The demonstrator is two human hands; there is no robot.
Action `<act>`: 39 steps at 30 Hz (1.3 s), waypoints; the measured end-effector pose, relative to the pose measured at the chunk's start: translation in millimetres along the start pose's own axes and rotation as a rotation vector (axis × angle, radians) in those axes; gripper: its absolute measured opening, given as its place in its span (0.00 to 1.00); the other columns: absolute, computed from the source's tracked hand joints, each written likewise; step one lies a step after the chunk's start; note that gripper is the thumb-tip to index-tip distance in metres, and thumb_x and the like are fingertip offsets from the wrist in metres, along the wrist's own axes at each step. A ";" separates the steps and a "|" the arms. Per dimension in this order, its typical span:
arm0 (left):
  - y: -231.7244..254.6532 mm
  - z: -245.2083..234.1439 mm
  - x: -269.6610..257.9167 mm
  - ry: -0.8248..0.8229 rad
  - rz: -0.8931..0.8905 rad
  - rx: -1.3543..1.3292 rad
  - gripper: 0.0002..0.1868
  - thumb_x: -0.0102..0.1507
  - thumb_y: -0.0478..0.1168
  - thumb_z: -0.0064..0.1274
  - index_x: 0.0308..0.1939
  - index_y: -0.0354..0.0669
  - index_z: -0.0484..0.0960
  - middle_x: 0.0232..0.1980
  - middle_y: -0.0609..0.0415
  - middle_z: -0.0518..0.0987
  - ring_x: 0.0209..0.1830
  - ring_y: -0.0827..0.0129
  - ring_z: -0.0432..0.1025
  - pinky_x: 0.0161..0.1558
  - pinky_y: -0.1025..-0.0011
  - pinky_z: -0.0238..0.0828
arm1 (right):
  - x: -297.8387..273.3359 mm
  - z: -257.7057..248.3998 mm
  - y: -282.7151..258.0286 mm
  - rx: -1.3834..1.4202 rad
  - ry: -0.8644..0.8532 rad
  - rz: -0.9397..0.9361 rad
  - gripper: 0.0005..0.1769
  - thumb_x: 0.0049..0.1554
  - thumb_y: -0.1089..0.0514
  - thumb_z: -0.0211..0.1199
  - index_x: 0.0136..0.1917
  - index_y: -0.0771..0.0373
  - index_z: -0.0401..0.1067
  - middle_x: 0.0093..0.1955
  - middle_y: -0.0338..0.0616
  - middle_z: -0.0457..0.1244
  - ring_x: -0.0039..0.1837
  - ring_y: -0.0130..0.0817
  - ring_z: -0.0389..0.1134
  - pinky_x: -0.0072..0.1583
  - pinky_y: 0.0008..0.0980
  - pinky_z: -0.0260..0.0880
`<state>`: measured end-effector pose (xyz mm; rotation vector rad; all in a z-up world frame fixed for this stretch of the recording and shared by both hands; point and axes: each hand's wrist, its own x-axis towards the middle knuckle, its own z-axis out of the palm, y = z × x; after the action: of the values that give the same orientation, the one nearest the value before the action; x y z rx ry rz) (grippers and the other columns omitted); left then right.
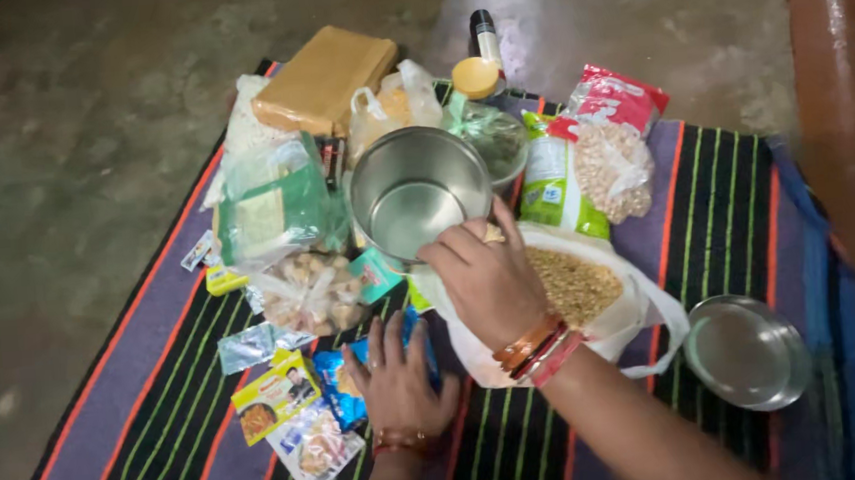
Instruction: The person sits on the floor and opens a metal container. They then open a plastic bag of grains and transfer the contents into the metal container by hand.
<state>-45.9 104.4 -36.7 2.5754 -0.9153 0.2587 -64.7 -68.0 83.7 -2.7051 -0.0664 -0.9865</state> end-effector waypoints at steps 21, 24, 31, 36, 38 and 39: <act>-100.0 10.8 32.2 -0.075 0.195 0.134 0.45 0.46 0.57 0.62 0.66 0.44 0.72 0.74 0.52 0.69 0.75 0.60 0.57 0.73 0.40 0.38 | -63.9 -15.5 -77.2 0.044 -0.162 0.080 0.10 0.55 0.59 0.63 0.51 0.58 0.74 0.48 0.39 0.65 0.55 0.40 0.66 0.72 0.61 0.48; -108.9 18.6 31.7 0.073 0.196 0.395 0.29 0.62 0.46 0.53 0.69 0.58 0.73 0.74 0.60 0.70 0.77 0.70 0.60 0.78 0.45 0.42 | -71.8 -17.7 -83.7 0.039 -0.198 0.062 0.09 0.55 0.59 0.63 0.50 0.57 0.74 0.46 0.38 0.64 0.53 0.41 0.66 0.71 0.63 0.48; -104.1 10.2 40.1 -0.035 0.054 0.261 0.34 0.55 0.44 0.57 0.68 0.59 0.73 0.72 0.58 0.70 0.74 0.65 0.62 0.71 0.50 0.52 | -79.1 -2.4 -83.7 -0.036 -0.221 0.020 0.10 0.55 0.57 0.62 0.52 0.55 0.74 0.47 0.39 0.62 0.56 0.42 0.64 0.70 0.63 0.51; -87.1 -18.7 40.9 -0.136 0.000 0.180 0.51 0.39 0.53 0.70 0.68 0.56 0.72 0.72 0.56 0.69 0.74 0.63 0.61 0.71 0.49 0.51 | -41.6 28.6 -80.4 -0.091 -0.196 0.221 0.09 0.57 0.56 0.62 0.53 0.55 0.73 0.49 0.40 0.64 0.56 0.43 0.64 0.68 0.66 0.51; -78.0 -24.2 30.9 -0.027 -0.015 0.088 0.49 0.43 0.56 0.68 0.67 0.48 0.71 0.70 0.53 0.70 0.74 0.61 0.60 0.71 0.46 0.49 | -28.0 39.9 -85.9 -0.104 -0.188 0.302 0.10 0.56 0.56 0.61 0.52 0.54 0.73 0.48 0.42 0.64 0.57 0.45 0.65 0.67 0.68 0.50; -73.1 -24.1 24.1 0.024 -0.023 0.043 0.48 0.45 0.58 0.67 0.66 0.44 0.71 0.70 0.52 0.71 0.74 0.59 0.60 0.71 0.44 0.48 | -25.1 42.9 -89.0 -0.124 -0.211 0.319 0.09 0.56 0.56 0.60 0.51 0.53 0.73 0.48 0.41 0.64 0.58 0.45 0.65 0.68 0.68 0.50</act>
<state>18.3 152.8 -29.7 2.6147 -0.8805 0.3059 -68.9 30.1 56.4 -2.8013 0.3858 -0.6301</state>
